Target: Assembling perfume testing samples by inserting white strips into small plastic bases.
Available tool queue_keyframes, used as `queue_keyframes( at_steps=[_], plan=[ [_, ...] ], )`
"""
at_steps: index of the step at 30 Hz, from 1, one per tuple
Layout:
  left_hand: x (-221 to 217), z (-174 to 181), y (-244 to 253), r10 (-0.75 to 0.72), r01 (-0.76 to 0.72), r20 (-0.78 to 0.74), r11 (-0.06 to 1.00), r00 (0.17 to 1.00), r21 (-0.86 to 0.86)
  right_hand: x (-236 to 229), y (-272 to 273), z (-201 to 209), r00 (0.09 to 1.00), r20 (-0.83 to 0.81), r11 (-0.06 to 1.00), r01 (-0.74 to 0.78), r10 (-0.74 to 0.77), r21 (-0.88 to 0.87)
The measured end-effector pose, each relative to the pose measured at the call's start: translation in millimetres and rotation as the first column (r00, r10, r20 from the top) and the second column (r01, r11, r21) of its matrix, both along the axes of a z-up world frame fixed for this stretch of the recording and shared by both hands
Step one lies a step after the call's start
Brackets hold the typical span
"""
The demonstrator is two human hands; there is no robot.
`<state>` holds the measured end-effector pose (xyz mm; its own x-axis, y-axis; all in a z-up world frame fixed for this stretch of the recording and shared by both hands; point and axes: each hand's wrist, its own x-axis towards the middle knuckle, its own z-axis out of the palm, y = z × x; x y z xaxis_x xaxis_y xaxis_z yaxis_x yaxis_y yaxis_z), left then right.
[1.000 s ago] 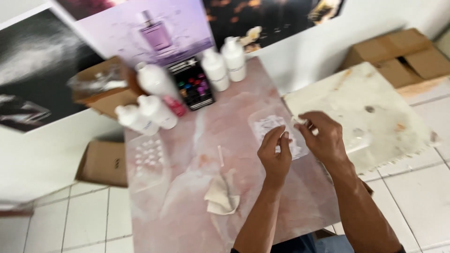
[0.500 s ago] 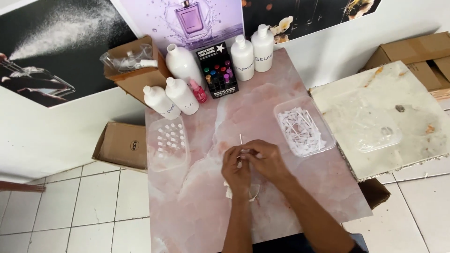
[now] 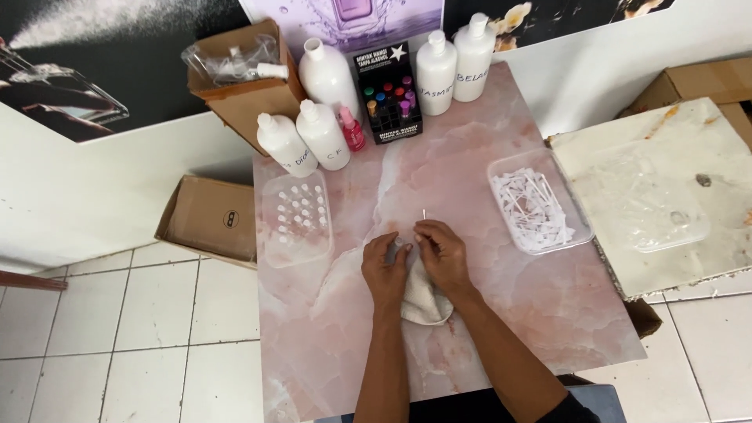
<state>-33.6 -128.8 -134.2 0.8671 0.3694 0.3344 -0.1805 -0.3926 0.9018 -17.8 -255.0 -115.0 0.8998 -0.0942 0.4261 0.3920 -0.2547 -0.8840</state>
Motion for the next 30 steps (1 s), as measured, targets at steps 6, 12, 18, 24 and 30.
queue_keyframes(
  at_steps=[6, 12, 18, 24, 30],
  plan=[
    [0, -6, 1, -0.020, 0.020, 0.002, 1.000, 1.000, 0.002, -2, 2, 3, 0.998, -0.055, 1.000, 0.019, -0.019, 0.004],
    [-3, 8, -1, -0.028, 0.008, -0.095, 0.978, 0.995, -0.207, 1, -4, 6, 0.989, -0.141, 0.987, 0.074, -0.054, 0.141],
    [0, 14, 1, -0.038, 0.027, -0.053, 0.979, 0.998, -0.200, -1, -1, 8, 0.984, -0.175, 0.981, 0.071, -0.038, 0.181],
    [-1, 8, 3, -0.087, 0.083, -0.017, 0.982, 0.996, -0.167, 1, -5, 8, 0.954, -0.212, 0.964, 0.240, -0.212, 0.116],
    [-4, 10, 0, -0.101, 0.100, -0.037, 0.995, 0.994, -0.029, 50, -17, -29, 0.835, -0.455, 0.947, 0.230, -0.310, -0.224]
  ],
)
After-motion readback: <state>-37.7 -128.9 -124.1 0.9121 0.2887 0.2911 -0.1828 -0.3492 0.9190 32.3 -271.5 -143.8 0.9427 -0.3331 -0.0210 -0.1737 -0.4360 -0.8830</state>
